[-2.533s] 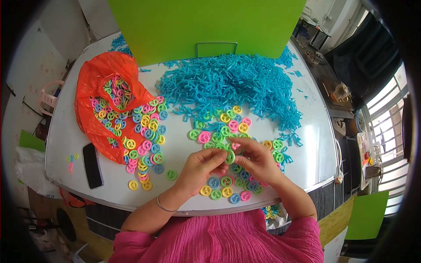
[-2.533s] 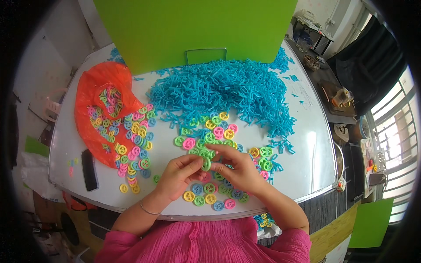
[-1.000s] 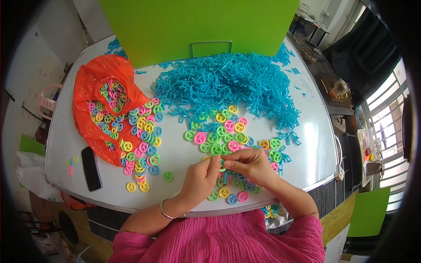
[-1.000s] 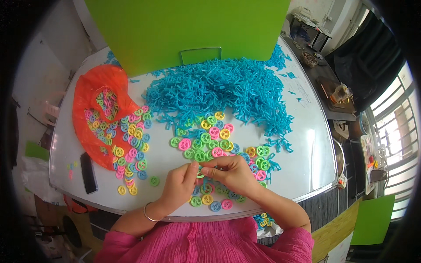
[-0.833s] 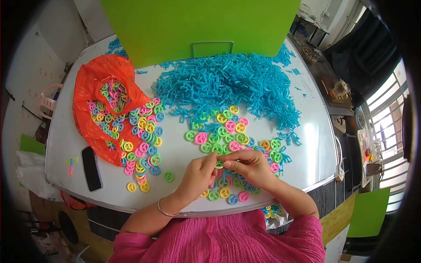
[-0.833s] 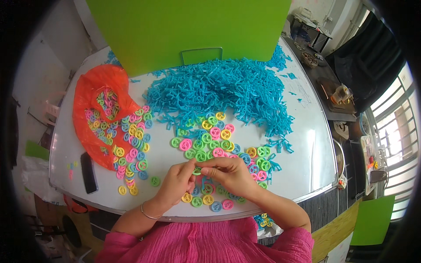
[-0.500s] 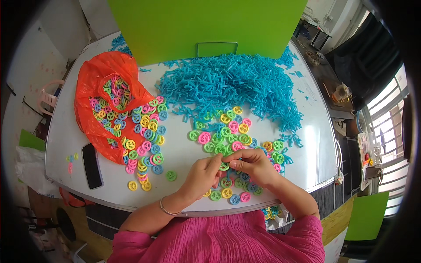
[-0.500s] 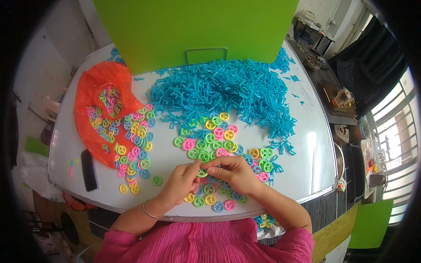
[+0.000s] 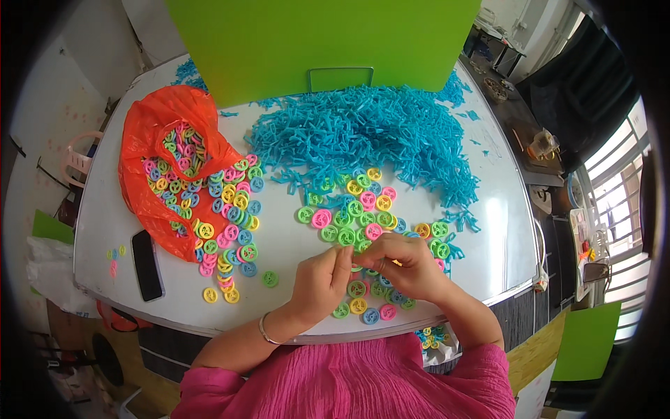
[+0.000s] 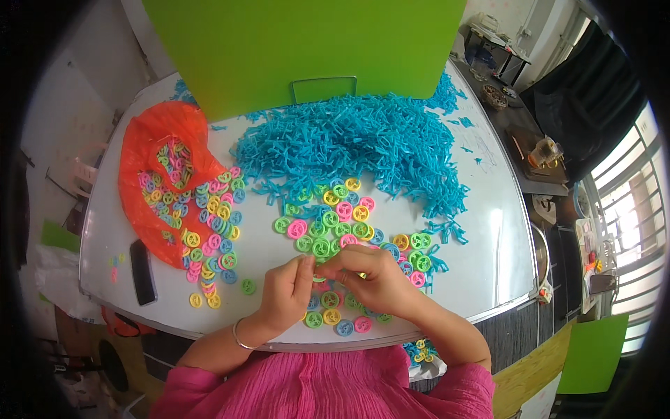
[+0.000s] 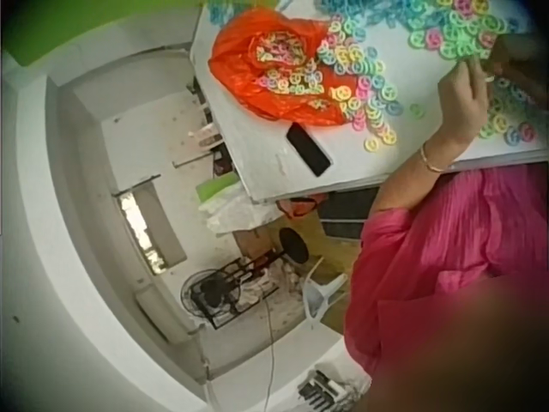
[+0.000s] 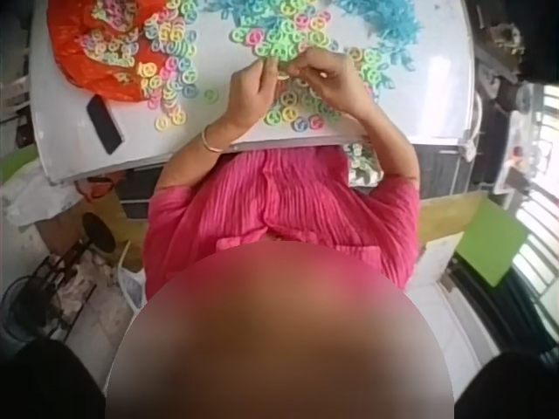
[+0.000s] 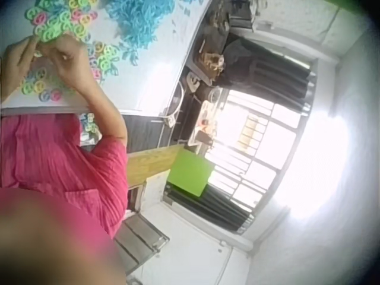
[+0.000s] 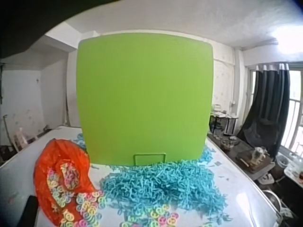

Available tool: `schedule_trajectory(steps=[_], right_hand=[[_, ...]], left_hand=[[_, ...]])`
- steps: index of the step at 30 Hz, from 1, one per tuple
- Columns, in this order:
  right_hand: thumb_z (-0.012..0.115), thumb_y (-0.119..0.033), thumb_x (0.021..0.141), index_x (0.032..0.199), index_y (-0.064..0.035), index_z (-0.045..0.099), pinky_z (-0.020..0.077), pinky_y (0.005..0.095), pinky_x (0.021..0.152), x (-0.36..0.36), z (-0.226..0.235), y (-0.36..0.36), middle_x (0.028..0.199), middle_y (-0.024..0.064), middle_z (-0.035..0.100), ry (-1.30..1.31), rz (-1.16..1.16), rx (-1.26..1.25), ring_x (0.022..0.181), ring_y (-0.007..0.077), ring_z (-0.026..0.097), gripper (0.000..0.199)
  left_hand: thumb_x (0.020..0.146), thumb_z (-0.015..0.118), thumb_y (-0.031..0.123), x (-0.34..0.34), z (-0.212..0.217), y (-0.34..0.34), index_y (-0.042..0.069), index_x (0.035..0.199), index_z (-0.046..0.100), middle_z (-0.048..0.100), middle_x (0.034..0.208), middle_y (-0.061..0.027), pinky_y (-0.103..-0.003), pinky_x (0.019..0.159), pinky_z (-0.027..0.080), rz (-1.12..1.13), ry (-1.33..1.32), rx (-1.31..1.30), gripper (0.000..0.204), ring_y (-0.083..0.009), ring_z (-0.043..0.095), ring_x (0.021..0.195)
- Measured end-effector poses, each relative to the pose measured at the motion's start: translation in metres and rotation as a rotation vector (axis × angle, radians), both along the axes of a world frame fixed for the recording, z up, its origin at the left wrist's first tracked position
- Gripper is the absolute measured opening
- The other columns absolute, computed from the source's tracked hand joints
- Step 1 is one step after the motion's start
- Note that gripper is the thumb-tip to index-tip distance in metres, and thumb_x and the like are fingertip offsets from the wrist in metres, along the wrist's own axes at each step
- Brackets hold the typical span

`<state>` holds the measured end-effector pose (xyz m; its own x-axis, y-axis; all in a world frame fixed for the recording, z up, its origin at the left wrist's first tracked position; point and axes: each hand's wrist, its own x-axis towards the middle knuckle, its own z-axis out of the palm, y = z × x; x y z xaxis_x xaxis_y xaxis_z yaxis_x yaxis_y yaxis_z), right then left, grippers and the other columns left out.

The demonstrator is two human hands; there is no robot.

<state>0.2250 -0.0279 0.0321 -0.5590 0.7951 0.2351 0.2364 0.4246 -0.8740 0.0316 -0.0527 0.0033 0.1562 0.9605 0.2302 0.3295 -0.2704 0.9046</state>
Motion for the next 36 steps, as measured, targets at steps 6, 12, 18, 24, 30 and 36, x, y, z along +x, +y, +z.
schedule_trajectory(steps=[6, 12, 18, 24, 30, 36], right_hand=[[0.061, 0.001, 0.090, 0.100, -0.0002, 0.067, 0.0510, 0.0267, 0.074, -0.003, -0.007, -0.005, 0.089, 0.0072, 0.066, 0.323, -0.086, -0.453, 0.084, 0.0116, 0.064, 0.012], [0.059, -0.001, 0.092, 0.100, 0.0002, 0.064, 0.0506, 0.0259, 0.077, -0.001, 0.007, -0.001, 0.091, 0.0059, 0.067, 0.019, -0.037, -0.220, 0.088, 0.0104, 0.063, 0.010], [0.057, 0.003, 0.090, 0.098, 0.0000, 0.065, 0.0517, 0.0291, 0.074, 0.004, -0.001, 0.002, 0.091, 0.0104, 0.069, 0.213, 0.026, -0.418, 0.087, 0.0147, 0.066, 0.011], [0.057, 0.011, 0.080, 0.098, -0.0004, 0.066, 0.0522, 0.0328, 0.076, 0.011, 0.012, 0.006, 0.091, 0.0126, 0.068, 0.004, 0.117, -0.049, 0.086, 0.0238, 0.067, 0.023], [0.059, 0.009, 0.083, 0.097, -0.0007, 0.066, 0.0520, 0.0328, 0.072, 0.009, 0.010, 0.000, 0.087, 0.0090, 0.068, -0.051, 0.060, 0.012, 0.083, 0.0216, 0.067, 0.019], [0.062, -0.006, 0.092, 0.103, -0.0030, 0.053, 0.0522, 0.0281, 0.068, 0.008, 0.003, 0.006, 0.084, 0.0065, 0.066, 0.228, -0.045, -0.739, 0.079, 0.0188, 0.068, 0.015]], left_hand=[[0.102, 0.045, 0.024, 0.002, 0.008, 0.000, -0.002, 0.085, 0.058, 0.058, 0.060, -0.0089, -0.030, 0.047, 0.044, -0.083, -0.202, -0.265, 0.033, -0.0163, 0.062, 0.053], [0.102, 0.044, 0.028, -0.003, 0.009, 0.002, -0.001, 0.083, 0.057, 0.054, 0.058, -0.0045, -0.029, 0.047, 0.041, -0.112, -0.123, -0.208, 0.037, -0.0093, 0.053, 0.051], [0.102, 0.044, 0.026, -0.007, 0.013, 0.000, 0.000, 0.082, 0.056, 0.055, 0.059, -0.0103, -0.033, 0.047, 0.039, -0.188, -0.211, -0.374, 0.036, -0.0196, 0.056, 0.049], [0.100, 0.046, 0.019, -0.006, 0.012, 0.001, 0.000, 0.084, 0.055, 0.051, 0.058, -0.0071, -0.033, 0.048, 0.038, -0.198, 0.023, -0.020, 0.027, -0.0143, 0.050, 0.050], [0.099, 0.048, 0.019, -0.008, 0.013, 0.005, -0.001, 0.085, 0.056, 0.054, 0.062, -0.0148, -0.037, 0.050, 0.041, -0.200, 0.059, 0.037, 0.026, -0.0265, 0.056, 0.053], [0.102, 0.043, 0.030, -0.015, 0.012, 0.007, 0.000, 0.095, 0.060, 0.064, 0.072, -0.0072, -0.031, 0.055, 0.045, -0.194, -0.196, -0.358, 0.036, -0.0149, 0.060, 0.063]])
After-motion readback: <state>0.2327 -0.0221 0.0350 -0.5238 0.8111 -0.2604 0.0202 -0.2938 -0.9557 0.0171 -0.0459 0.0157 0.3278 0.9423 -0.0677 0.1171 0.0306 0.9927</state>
